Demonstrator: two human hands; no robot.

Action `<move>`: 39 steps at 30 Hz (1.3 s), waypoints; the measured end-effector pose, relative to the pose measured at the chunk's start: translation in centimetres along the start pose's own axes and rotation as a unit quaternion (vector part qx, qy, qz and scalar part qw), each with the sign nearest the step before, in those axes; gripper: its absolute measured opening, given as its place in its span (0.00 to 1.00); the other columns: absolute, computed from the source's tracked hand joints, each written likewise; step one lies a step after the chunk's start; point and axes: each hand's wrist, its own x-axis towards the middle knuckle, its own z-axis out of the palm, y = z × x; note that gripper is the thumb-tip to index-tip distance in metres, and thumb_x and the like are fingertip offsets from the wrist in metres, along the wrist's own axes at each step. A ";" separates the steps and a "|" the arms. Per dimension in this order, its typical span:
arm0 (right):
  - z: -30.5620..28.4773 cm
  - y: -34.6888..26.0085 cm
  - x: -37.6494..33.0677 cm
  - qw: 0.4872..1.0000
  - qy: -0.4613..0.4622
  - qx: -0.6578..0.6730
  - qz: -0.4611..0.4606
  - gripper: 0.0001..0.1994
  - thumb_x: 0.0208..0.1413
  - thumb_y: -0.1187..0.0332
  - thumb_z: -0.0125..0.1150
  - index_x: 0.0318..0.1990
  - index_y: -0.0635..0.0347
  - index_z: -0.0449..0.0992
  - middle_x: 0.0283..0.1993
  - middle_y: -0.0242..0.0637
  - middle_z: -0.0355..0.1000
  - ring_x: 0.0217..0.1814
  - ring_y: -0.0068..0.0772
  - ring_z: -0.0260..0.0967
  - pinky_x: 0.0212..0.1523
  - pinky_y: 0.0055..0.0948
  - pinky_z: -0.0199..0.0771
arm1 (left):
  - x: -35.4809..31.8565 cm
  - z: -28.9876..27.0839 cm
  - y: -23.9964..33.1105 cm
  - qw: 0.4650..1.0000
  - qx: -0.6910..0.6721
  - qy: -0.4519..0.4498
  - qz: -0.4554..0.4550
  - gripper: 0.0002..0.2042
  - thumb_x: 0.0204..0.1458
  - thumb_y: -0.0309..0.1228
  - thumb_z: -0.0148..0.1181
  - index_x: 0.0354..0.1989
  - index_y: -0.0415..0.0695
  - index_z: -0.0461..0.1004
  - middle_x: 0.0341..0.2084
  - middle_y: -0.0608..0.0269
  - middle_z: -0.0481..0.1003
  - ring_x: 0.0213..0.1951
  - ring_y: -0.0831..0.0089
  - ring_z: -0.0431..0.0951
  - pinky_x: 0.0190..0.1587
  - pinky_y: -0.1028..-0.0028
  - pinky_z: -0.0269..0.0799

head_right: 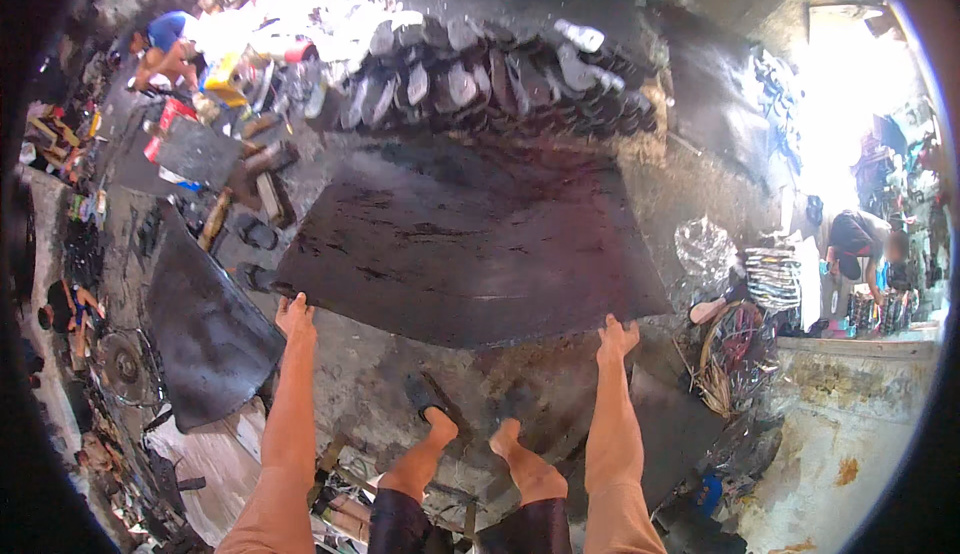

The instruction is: The person applies a dark liquid and a yellowish substance to a large black rubber sheet using a cloth and a brush. They spread the substances evenly across the surface and then lift and move the sheet within the workshop.

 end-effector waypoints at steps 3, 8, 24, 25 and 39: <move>-2.6 8.1 2.6 0.999 0.017 -0.032 0.016 0.31 0.59 0.80 0.66 0.69 0.63 0.61 0.52 0.40 0.72 0.48 0.37 0.75 0.49 0.45 0.82 | 3.1 -1.3 -6.5 0.997 0.045 0.026 -0.062 0.32 0.55 0.18 0.66 0.70 0.39 0.65 0.49 0.56 0.77 0.43 0.66 0.79 0.41 0.63 0.76; -1.9 18.8 5.2 0.992 0.048 -0.084 0.080 0.09 0.61 0.83 0.62 0.46 0.64 0.71 0.42 0.38 0.71 0.41 0.34 0.73 0.49 0.46 0.85 | 7.9 -9.1 -14.8 0.991 0.068 0.094 -0.066 0.24 0.55 0.16 0.65 0.61 0.41 0.71 0.39 0.61 0.77 0.36 0.70 0.78 0.38 0.66 0.76; -11.4 30.5 12.7 0.790 -0.212 -0.571 0.071 0.21 0.69 0.55 0.52 0.62 0.55 0.75 0.64 0.45 0.71 0.63 0.50 0.72 0.64 0.51 0.77 | 13.6 -19.1 -19.4 0.985 0.103 0.110 -0.088 0.34 0.57 0.18 0.66 0.72 0.39 0.59 0.31 0.63 0.75 0.28 0.73 0.75 0.32 0.65 0.75; -11.9 31.7 12.5 0.855 -0.155 -0.467 0.162 0.22 0.69 0.53 0.52 0.63 0.54 0.75 0.65 0.44 0.71 0.64 0.49 0.72 0.64 0.50 0.76 | 14.1 -18.7 -19.3 0.988 0.083 0.100 -0.086 0.35 0.57 0.19 0.66 0.73 0.39 0.57 0.30 0.63 0.75 0.28 0.73 0.75 0.32 0.66 0.74; -3.7 14.6 -8.2 0.655 -0.277 -0.687 -0.148 0.14 0.53 0.70 0.64 0.47 0.59 0.84 0.43 0.53 0.83 0.46 0.51 0.83 0.51 0.42 0.81 | -0.7 -47.7 -9.7 0.887 0.419 -0.075 -0.177 0.15 0.58 0.36 0.64 0.49 0.40 0.77 0.35 0.56 0.82 0.38 0.63 0.82 0.41 0.62 0.77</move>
